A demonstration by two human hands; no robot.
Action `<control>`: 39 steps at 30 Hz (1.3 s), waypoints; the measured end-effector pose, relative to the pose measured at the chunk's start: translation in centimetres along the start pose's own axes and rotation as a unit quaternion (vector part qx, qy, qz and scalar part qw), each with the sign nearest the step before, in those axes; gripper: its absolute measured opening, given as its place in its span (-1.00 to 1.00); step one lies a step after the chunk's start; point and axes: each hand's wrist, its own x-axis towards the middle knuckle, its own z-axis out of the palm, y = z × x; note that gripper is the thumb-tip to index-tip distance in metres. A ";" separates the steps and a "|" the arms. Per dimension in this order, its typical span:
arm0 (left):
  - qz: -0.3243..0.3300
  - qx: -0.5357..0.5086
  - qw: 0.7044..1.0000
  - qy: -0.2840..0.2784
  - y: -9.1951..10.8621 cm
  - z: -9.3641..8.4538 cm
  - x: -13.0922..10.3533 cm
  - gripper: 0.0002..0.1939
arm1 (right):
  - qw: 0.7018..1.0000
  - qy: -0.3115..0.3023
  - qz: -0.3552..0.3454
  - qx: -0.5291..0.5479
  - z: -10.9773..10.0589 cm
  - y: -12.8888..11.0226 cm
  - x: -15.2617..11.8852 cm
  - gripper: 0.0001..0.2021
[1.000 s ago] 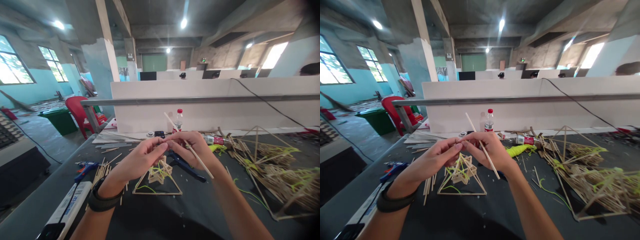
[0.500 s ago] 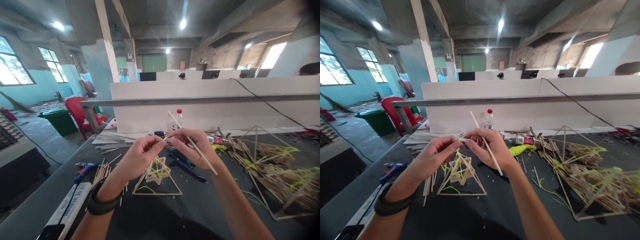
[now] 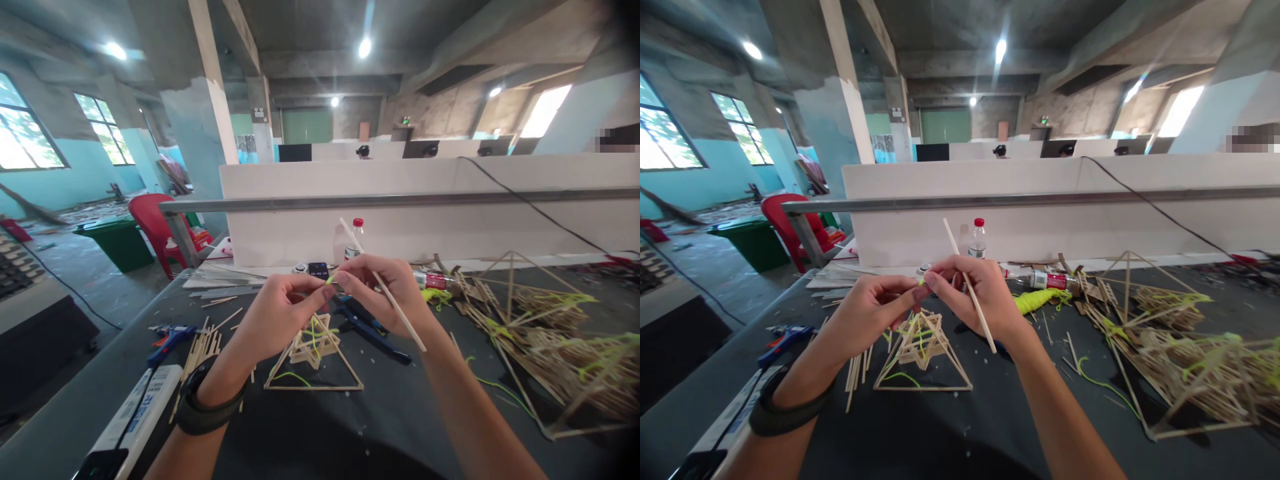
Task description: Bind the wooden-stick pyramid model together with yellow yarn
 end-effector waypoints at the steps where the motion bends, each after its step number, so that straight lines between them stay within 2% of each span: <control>1: 0.000 -0.002 1.000 0.001 0.0 0.0 0.0 -0.75 | 1.000 0.001 0.001 -0.001 0.0 0.0 0.0 -0.83; 14: -0.006 -0.004 1.000 -0.022 0.3 -0.1 -0.1 -0.76 | 1.000 0.001 0.025 -0.016 -0.1 0.3 0.0 -0.82; 20: -0.018 -0.037 0.999 -0.008 0.4 -0.2 -0.1 -0.76 | 0.999 -0.005 0.031 -0.029 -0.1 0.2 -0.1 -0.84; 30: -0.007 -0.016 1.000 -0.009 0.5 -0.2 -0.1 -0.73 | 0.998 -0.047 0.032 0.039 0.0 -0.1 -0.1 -0.81; 39: -0.001 -0.006 1.000 -0.012 0.5 -0.1 -0.2 -0.74 | 0.998 -0.036 0.035 0.042 0.3 -0.1 -0.2 -0.82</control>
